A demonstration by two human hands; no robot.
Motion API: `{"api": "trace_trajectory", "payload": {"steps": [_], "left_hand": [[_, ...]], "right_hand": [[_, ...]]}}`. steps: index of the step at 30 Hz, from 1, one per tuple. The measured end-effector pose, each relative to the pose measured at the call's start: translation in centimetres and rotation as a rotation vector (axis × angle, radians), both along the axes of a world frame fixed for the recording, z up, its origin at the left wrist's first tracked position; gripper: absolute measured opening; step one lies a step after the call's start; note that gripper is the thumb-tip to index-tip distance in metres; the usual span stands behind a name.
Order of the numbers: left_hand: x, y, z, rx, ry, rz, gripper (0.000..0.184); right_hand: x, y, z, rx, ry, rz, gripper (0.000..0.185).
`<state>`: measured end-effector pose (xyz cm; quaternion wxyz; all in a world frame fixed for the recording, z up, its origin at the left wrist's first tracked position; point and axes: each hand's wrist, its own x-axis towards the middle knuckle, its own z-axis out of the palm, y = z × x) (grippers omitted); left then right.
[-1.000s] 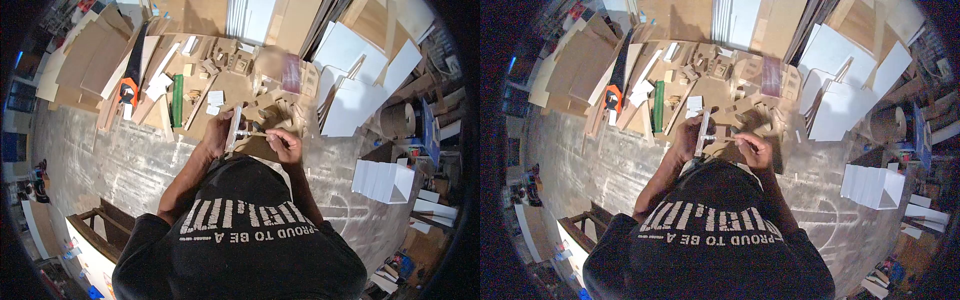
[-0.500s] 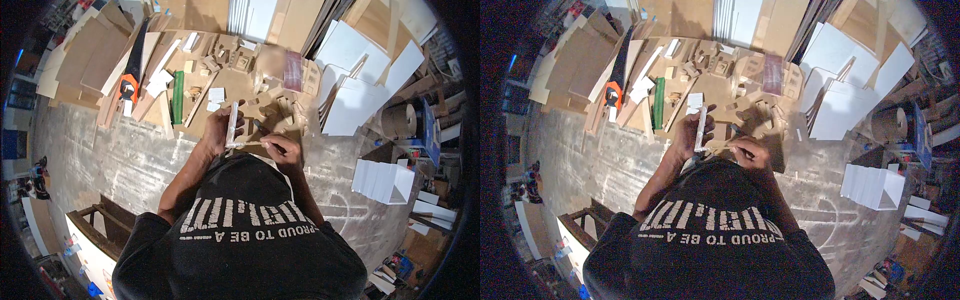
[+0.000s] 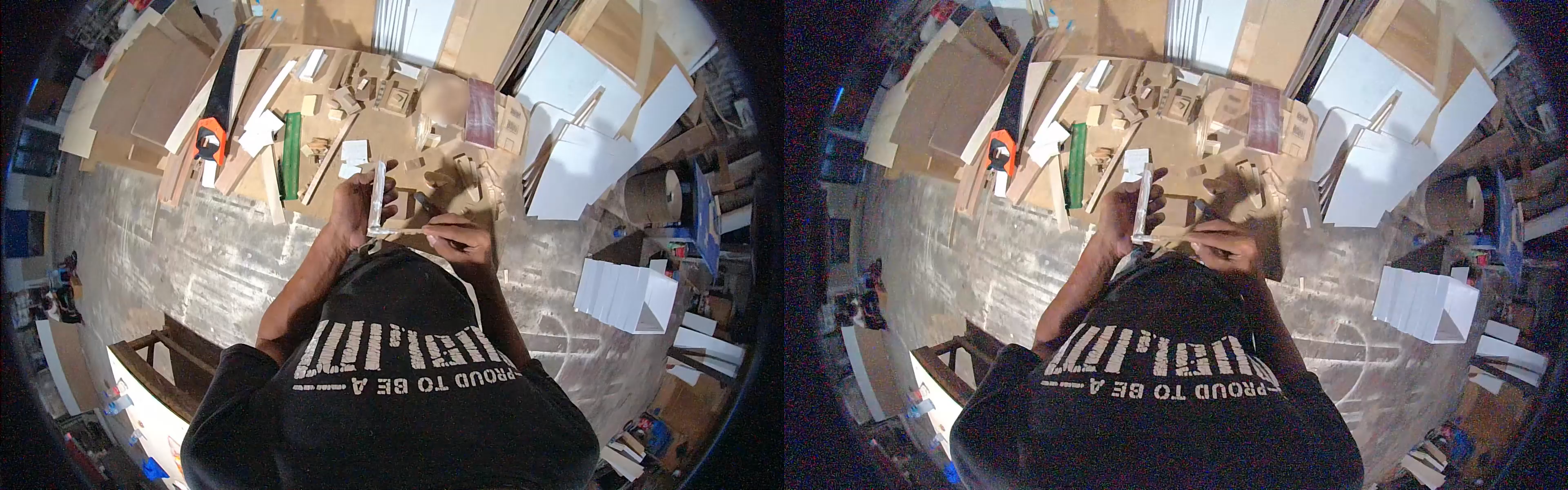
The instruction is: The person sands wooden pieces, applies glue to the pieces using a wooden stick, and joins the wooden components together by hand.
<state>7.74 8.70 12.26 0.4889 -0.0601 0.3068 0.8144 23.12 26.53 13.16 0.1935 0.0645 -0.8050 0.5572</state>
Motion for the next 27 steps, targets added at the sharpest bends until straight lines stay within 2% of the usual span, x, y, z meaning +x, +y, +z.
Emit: {"api": "trace_trajectory", "payload": {"steps": [2,5,8,11,12,13,15,19,22,25,27], "left_hand": [[0.0,0.0,-0.2,0.014,-0.011,-0.003,0.051],[0.1,0.2,0.0,0.010,-0.012,-0.009,0.050],[0.1,0.3,0.1,0.024,-0.021,-0.026,0.053],[0.6,0.4,1.2,-0.039,0.000,-0.018,0.060],[0.7,0.5,1.7,-0.086,0.020,-0.025,0.060],[0.8,0.6,2.0,-0.134,0.040,-0.033,0.060],[0.9,0.5,2.2,-0.054,0.021,-0.086,0.059],[1.1,0.5,2.0,-0.029,0.003,-0.123,0.059],[1.3,0.5,2.4,-0.045,0.028,-0.136,0.060],[0.6,-0.4,0.8,0.099,0.008,-0.201,0.052],[0.4,-0.8,0.2,0.010,0.011,-0.121,0.060]], "right_hand": [[-0.5,0.3,0.2,0.124,0.068,0.084,0.019],[-0.3,0.1,0.6,0.014,-0.010,0.028,0.020],[-0.7,-0.1,0.4,0.024,0.021,0.040,0.019],[-0.3,0.2,1.1,-0.070,-0.103,-0.023,0.017],[-0.8,0.6,1.1,-0.099,-0.053,-0.058,0.016],[-1.3,0.7,1.2,-0.163,-0.071,-0.143,0.017],[-2.1,0.7,1.8,-0.293,-0.105,-0.314,0.017],[-3.0,1.6,0.1,-0.020,-0.035,-0.341,0.020],[-3.6,2.1,-0.6,-0.191,-0.112,-0.419,0.020],[-3.4,2.5,-0.9,-0.187,-0.085,-0.452,0.022],[-3.1,3.0,-2.0,-0.255,-0.109,-0.494,0.020]]}}
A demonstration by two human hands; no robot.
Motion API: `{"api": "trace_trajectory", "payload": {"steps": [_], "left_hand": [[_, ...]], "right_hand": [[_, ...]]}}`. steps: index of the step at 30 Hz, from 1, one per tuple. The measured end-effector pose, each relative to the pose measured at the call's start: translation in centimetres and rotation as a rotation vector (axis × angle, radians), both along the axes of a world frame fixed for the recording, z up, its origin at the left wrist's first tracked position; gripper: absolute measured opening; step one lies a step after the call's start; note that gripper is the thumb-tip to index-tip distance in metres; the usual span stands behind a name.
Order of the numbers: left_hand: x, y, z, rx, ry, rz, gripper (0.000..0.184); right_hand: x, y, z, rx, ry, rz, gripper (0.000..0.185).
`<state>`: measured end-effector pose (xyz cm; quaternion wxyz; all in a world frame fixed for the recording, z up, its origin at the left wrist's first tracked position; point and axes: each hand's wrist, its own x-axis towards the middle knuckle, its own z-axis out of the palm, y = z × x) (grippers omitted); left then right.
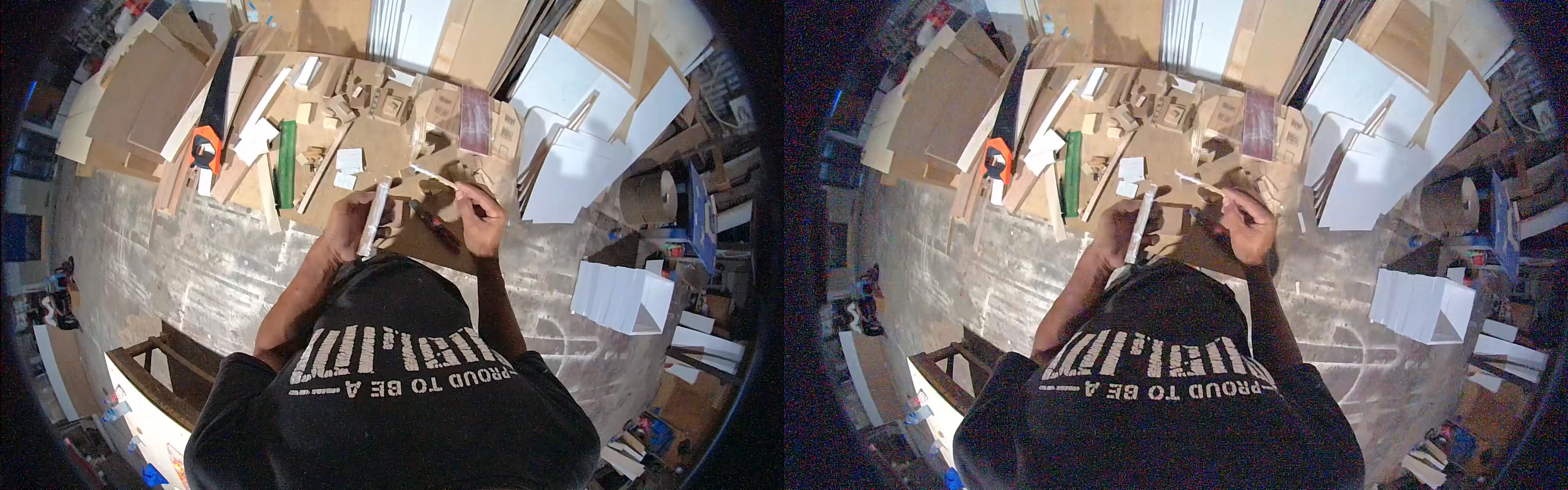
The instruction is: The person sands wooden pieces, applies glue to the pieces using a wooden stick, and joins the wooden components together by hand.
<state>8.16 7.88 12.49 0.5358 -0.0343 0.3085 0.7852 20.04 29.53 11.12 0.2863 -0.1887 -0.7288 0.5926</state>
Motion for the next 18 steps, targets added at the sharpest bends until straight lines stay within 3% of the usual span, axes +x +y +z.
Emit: {"api": "trace_trajectory", "payload": {"steps": [1,5,8,12,15,18], "left_hand": [[-0.1,-0.1,-0.1,-0.042,0.004,0.040,0.065],[-1.0,-2.4,-1.5,-0.110,0.041,0.143,0.053],[-1.2,-4.3,-3.6,-0.183,0.072,0.207,0.049],[-1.3,-5.9,-5.1,-0.277,0.046,0.251,0.023],[-1.3,-6.5,-5.1,-0.277,0.062,0.246,0.019],[-1.5,-7.2,-6.8,-0.388,0.090,0.351,0.043]], "right_hand": [[0.2,0.5,-0.8,-0.033,-0.006,-0.022,0.019],[0.4,3.6,-4.6,0.278,-0.075,-0.096,0.017],[0.0,4.1,-5.6,0.480,-0.147,-0.015,0.015],[-1.9,3.4,-5.2,0.733,-0.241,0.044,0.012],[-3.3,3.2,-5.8,0.801,-0.284,0.113,0.013],[-4.1,2.8,-6.3,0.908,-0.400,0.156,0.019]]}}
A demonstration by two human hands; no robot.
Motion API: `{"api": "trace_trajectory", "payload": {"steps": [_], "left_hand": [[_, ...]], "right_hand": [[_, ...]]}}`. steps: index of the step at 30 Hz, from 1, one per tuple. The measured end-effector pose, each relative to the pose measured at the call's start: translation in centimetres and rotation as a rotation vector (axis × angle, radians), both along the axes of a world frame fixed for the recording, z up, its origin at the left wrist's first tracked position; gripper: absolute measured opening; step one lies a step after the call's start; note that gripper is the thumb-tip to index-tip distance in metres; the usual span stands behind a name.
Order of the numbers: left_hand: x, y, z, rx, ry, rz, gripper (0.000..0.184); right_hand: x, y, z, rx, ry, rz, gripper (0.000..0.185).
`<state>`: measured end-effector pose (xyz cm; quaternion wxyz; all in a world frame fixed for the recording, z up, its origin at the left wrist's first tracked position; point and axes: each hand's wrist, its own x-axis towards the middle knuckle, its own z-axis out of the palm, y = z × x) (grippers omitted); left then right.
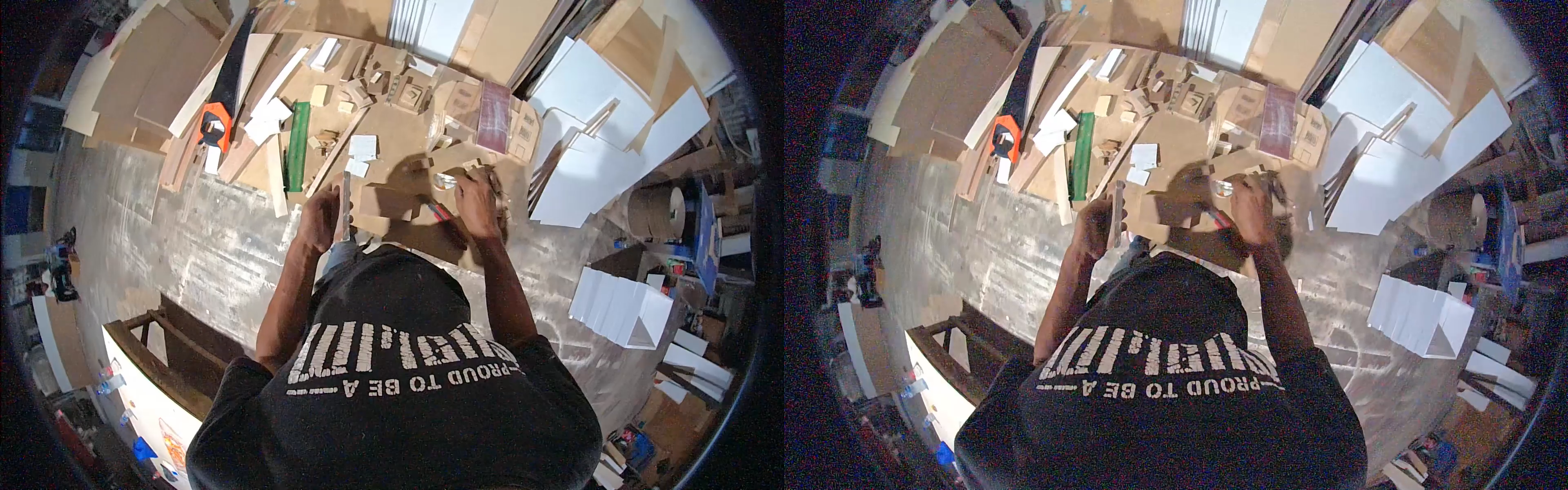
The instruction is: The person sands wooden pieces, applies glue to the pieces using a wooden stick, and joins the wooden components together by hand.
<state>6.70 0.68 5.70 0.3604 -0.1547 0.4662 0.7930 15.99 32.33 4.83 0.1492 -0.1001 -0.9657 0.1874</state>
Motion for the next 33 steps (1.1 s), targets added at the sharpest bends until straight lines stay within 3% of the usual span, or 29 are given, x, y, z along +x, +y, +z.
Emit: {"api": "trace_trajectory", "payload": {"steps": [2,3,5,6,7,8,9,11,12,14,15,17,20,21,22,23,24,25,26,27,29,33], "left_hand": [[-0.4,-1.2,-2.4,-0.001,0.040,0.060,0.027],[-0.6,-1.6,-3.0,-0.001,0.061,0.087,0.020],[0.0,-1.0,0.3,-0.017,0.103,0.163,0.023],[0.4,-0.3,1.3,-0.018,0.121,0.183,0.025],[0.3,-1.7,-1.3,0.010,0.147,0.100,0.028],[0.6,-0.8,0.3,-0.003,0.117,0.107,0.026],[-0.8,-3.5,-4.3,-0.254,0.021,-0.057,0.030],[-2.0,-4.3,-8.7,-0.332,0.130,-0.179,0.037],[-1.6,-3.1,-7.3,-0.141,0.301,-0.120,0.038],[-1.9,-1.1,-3.4,-0.087,0.246,-0.159,0.039],[-1.6,0.7,-0.4,-0.128,0.200,-0.076,0.002],[-2.6,1.6,0.1,-0.076,0.228,-0.079,0.005],[-3.1,1.3,0.6,-0.108,0.288,-0.132,0.006],[-3.7,0.8,0.3,-0.063,0.279,-0.244,0.012],[-3.2,2.0,0.1,-0.094,0.123,-0.086,0.018],[-4.0,1.7,0.7,-0.207,0.337,-0.292,0.022],[-4.7,1.5,1.4,-0.320,0.543,-0.503,0.027],[-5.3,1.6,1.8,-0.433,0.743,-0.720,0.032],[-5.5,2.4,1.0,-0.419,0.911,-0.698,0.038],[-5.7,3.0,1.1,-0.399,0.962,-0.712,0.038],[-6.3,3.7,0.9,-0.421,1.063,-0.777,0.034],[-7.3,5.0,-1.7,-0.435,1.246,-0.872,0.025]], "right_hand": [[-0.4,-0.6,2.3,0.122,0.066,0.022,0.026],[-1.1,-0.9,3.1,0.013,0.147,0.075,0.029],[-2.0,-2.6,5.1,-0.202,0.293,0.160,0.035],[-2.4,-5.5,8.9,-0.866,0.119,0.203,0.035],[-2.8,-7.4,11.1,-1.044,0.062,0.283,0.034],[-3.1,-10.4,13.8,-1.193,-0.007,0.455,0.032],[-3.3,-13.3,16.3,-1.209,0.014,0.687,0.030],[-3.7,-19.0,21.0,-1.196,0.118,1.183,0.027],[-3.7,-21.6,23.1,-1.172,0.176,1.404,0.025],[-3.6,-25.3,26.7,-1.130,0.187,1.765,0.022],[-3.7,-26.1,27.8,-1.115,0.167,1.877,0.021],[-4.4,-27.1,28.4,-1.098,0.154,1.975,0.018],[-5.6,-25.8,26.9,-1.140,0.257,1.844,0.016],[-6.2,-23.4,24.6,-1.125,0.342,1.604,0.020],[-6.8,-20.9,22.3,-1.099,0.387,1.355,0.026],[-7.4,-18.4,20.0,-1.079,0.393,1.124,0.034],[-6.7,-15.6,19.7,-1.009,0.022,0.694,0.033],[-7.3,-13.7,13.9,-0.896,0.035,0.371,0.034],[-6.8,-11.3,13.1,-0.953,-0.211,0.151,0.039],[-6.5,-9.3,10.5,-0.483,-0.037,0.182,0.046],[-5.1,-7.5,5.2,-0.439,-0.107,0.272,0.050],[-4.2,-8.1,2.5,-0.349,-0.249,0.300,0.045]]}}
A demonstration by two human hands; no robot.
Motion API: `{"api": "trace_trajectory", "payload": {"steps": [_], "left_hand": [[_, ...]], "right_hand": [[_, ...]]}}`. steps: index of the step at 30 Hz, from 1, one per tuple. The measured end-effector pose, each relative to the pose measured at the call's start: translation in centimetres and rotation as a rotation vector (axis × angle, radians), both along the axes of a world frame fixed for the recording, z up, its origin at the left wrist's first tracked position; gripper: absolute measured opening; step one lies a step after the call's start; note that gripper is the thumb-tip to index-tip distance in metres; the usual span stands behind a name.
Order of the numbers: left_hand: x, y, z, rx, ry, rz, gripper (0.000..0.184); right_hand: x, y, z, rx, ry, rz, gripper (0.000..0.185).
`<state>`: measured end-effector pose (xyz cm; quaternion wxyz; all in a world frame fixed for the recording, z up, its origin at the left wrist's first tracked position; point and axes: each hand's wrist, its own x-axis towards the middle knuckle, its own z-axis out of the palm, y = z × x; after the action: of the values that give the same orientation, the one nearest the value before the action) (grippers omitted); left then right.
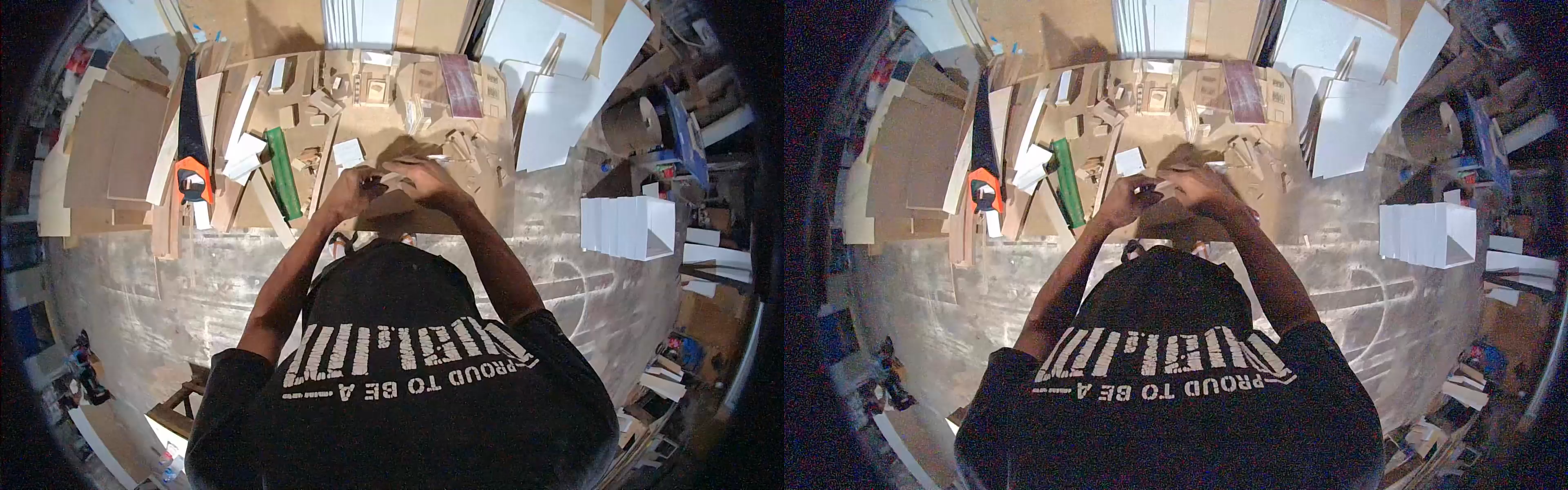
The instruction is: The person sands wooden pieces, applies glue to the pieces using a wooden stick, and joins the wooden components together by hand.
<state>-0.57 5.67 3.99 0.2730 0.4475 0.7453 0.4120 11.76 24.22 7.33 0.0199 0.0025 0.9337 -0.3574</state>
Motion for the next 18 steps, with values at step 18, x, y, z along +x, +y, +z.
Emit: {"api": "trace_trajectory", "payload": {"steps": [18], "left_hand": [[0.2,-2.9,-4.8,-0.140,0.092,0.097,0.026]], "right_hand": [[2.0,2.7,-11.3,-0.043,0.093,-0.072,0.036]]}}
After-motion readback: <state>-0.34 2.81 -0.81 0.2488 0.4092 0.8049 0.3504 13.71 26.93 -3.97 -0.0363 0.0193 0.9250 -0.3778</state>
